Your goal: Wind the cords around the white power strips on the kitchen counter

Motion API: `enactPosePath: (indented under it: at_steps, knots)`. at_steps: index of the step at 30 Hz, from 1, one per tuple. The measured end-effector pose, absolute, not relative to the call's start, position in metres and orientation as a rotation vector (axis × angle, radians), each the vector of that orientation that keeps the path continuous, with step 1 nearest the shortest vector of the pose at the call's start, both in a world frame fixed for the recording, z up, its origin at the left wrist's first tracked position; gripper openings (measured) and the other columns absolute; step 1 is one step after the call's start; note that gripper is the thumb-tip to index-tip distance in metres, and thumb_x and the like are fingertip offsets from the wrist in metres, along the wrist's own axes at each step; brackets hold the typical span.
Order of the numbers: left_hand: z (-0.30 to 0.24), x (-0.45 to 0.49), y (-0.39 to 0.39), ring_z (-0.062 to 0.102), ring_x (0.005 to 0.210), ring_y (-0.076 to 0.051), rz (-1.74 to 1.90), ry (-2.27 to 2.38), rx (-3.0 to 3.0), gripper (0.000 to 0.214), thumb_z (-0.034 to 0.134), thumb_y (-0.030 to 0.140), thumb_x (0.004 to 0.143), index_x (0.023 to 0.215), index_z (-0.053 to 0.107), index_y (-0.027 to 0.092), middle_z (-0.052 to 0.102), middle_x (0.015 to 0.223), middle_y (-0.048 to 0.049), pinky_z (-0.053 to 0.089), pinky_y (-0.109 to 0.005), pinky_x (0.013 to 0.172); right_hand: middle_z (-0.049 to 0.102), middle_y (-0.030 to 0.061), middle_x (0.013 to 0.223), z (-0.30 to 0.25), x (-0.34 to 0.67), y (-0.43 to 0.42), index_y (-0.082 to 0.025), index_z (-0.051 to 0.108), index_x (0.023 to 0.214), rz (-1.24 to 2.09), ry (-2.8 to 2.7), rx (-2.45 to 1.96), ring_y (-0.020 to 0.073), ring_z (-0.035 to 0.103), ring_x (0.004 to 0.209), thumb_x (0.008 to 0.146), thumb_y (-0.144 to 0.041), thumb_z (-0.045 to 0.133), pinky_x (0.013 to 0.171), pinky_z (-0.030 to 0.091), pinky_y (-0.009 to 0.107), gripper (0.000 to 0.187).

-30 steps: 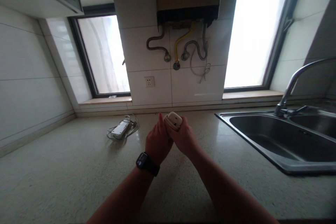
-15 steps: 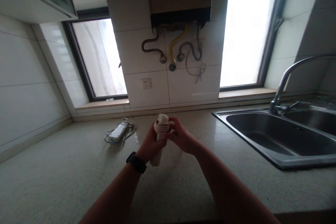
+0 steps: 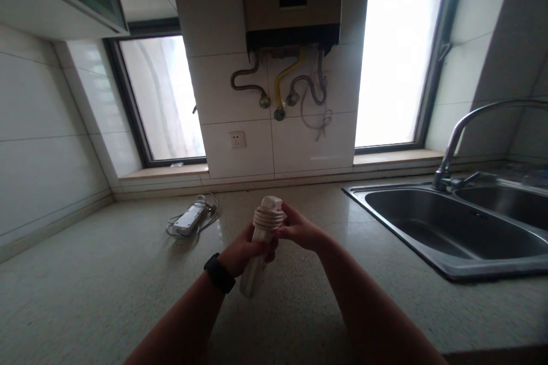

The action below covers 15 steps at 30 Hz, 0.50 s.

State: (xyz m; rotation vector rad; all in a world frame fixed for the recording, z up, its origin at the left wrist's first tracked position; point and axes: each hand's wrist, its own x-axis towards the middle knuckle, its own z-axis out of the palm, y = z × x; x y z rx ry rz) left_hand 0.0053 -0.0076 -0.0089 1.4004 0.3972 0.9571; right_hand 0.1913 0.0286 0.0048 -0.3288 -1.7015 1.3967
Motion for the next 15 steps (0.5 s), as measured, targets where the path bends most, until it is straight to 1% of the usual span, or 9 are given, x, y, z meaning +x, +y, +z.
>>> enactPosePath:
  at_steps: [2,5,7,8,10,12,14,15]
  knots:
    - [-0.007,0.005,-0.01,0.053,0.059,-0.011,0.915,0.335,1.397,0.047,0.08,0.03,0.068,0.108,0.058,0.016,0.058,0.076,-0.0012,0.042,-0.025,0.055,0.069,0.0047,0.101,0.005,0.195,0.029,-0.021,0.054,0.125,1.494,-1.702,-0.305,0.0179,0.068,0.085,0.063,-0.041,0.09,0.074,0.057,0.029,0.074]
    - [-0.005,0.003,-0.014,0.052,0.057,-0.011,0.784,0.245,1.364,0.047,0.079,0.035,0.069,0.106,0.06,0.013,0.057,0.074,-0.002,0.041,-0.023,0.053,0.069,0.0062,0.106,0.008,0.2,0.026,-0.02,0.054,0.13,1.589,-1.72,-0.25,0.0194,0.068,0.094,0.061,-0.037,0.092,0.081,0.056,0.031,0.081]
    - [-0.006,0.002,-0.015,0.053,0.057,-0.011,0.662,0.187,1.282,0.051,0.077,0.038,0.068,0.11,0.061,0.013,0.057,0.075,-0.0029,0.042,-0.023,0.051,0.069,0.0065,0.107,0.01,0.2,0.023,-0.019,0.058,0.127,1.606,-1.751,-0.213,0.02,0.068,0.098,0.06,-0.036,0.093,0.086,0.055,0.032,0.078]
    - [-0.006,0.002,-0.015,0.055,0.058,-0.013,0.614,0.159,1.236,0.052,0.075,0.04,0.068,0.11,0.061,0.013,0.058,0.078,-0.0041,0.045,-0.024,0.051,0.07,0.0058,0.104,0.011,0.199,0.022,-0.018,0.061,0.123,1.592,-1.767,-0.205,0.0193,0.068,0.096,0.06,-0.035,0.093,0.086,0.055,0.031,0.073]
    - [-0.007,0.003,-0.013,0.061,0.065,-0.018,0.576,0.105,1.167,0.05,0.07,0.042,0.068,0.109,0.062,0.014,0.062,0.085,-0.0074,0.052,-0.03,0.056,0.071,0.0037,0.095,0.011,0.197,0.019,-0.016,0.066,0.111,1.528,-1.78,-0.212,0.0165,0.068,0.088,0.062,-0.032,0.092,0.08,0.055,0.026,0.057]
    - [-0.008,0.004,-0.011,0.066,0.077,-0.024,0.579,0.075,1.148,0.047,0.067,0.041,0.068,0.106,0.064,0.013,0.064,0.093,-0.0107,0.057,-0.041,0.068,0.07,0.0025,0.087,0.011,0.194,0.018,-0.014,0.068,0.102,1.461,-1.78,-0.249,0.014,0.067,0.077,0.066,-0.03,0.089,0.071,0.054,0.023,0.045]
    - [-0.008,0.002,-0.007,0.066,0.089,-0.028,0.599,0.102,1.166,0.049,0.066,0.042,0.07,0.108,0.065,0.012,0.066,0.1,-0.0136,0.055,-0.049,0.081,0.069,0.0015,0.077,0.01,0.192,0.019,-0.014,0.068,0.098,1.429,-1.783,-0.3,0.0124,0.064,0.062,0.071,-0.031,0.086,0.059,0.053,0.022,0.038]
    - [-0.008,0.0,-0.006,0.065,0.093,-0.029,0.614,0.143,1.184,0.051,0.065,0.044,0.072,0.111,0.064,0.011,0.066,0.103,-0.015,0.054,-0.051,0.084,0.067,0.0004,0.07,0.009,0.191,0.02,-0.013,0.067,0.095,1.411,-1.78,-0.334,0.0116,0.061,0.054,0.073,-0.033,0.084,0.052,0.05,0.021,0.034]
